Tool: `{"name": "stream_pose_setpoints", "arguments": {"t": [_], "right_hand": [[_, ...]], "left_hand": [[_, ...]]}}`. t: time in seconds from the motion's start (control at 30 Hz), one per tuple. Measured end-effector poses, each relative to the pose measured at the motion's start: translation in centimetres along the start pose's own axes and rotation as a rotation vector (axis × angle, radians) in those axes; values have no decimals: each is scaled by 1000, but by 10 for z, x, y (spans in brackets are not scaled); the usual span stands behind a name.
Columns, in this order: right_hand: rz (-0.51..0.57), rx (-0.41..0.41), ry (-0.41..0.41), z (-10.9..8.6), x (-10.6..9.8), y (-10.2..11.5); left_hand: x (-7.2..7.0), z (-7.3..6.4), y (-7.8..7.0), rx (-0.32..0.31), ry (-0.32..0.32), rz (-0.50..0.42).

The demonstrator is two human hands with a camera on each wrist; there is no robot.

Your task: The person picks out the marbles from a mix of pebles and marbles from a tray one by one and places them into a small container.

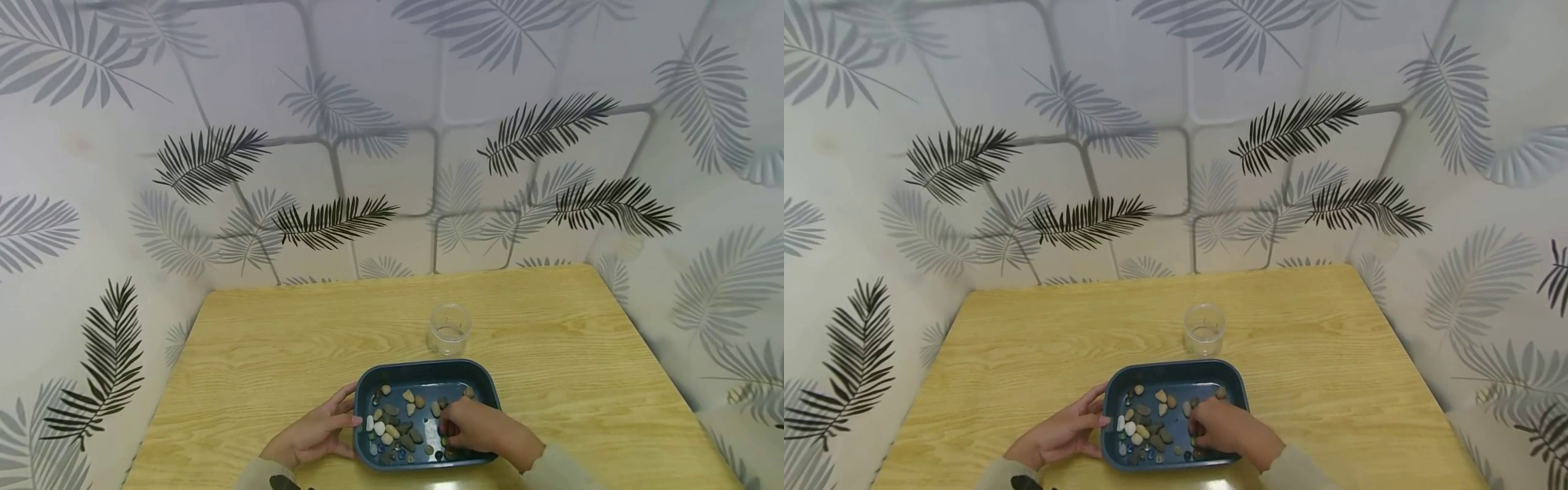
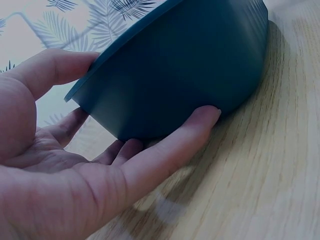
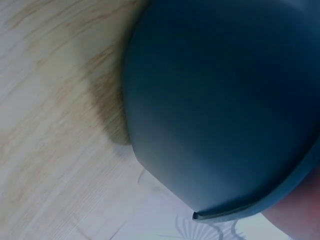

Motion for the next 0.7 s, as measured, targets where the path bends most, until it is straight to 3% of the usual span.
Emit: {"name": "stream_pose_setpoints", "arguments": {"t": [0.4,0.7], "right_hand": [[13,33,26,2,2,5],[0,19,2,4,3,3]], "left_hand": [[2,-1,-1,-1,13,2],[3,-1,-1,-6,6,-7]]}}
Point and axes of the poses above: each hand's wrist, its own z-axis towards the middle knuckle, its own x-axis out of the palm, y = z × x, the point moved 5 cm from there along z, towards the middle knuckle, and after that the axes turned 8 degrees about y, right-handed, at the moved point
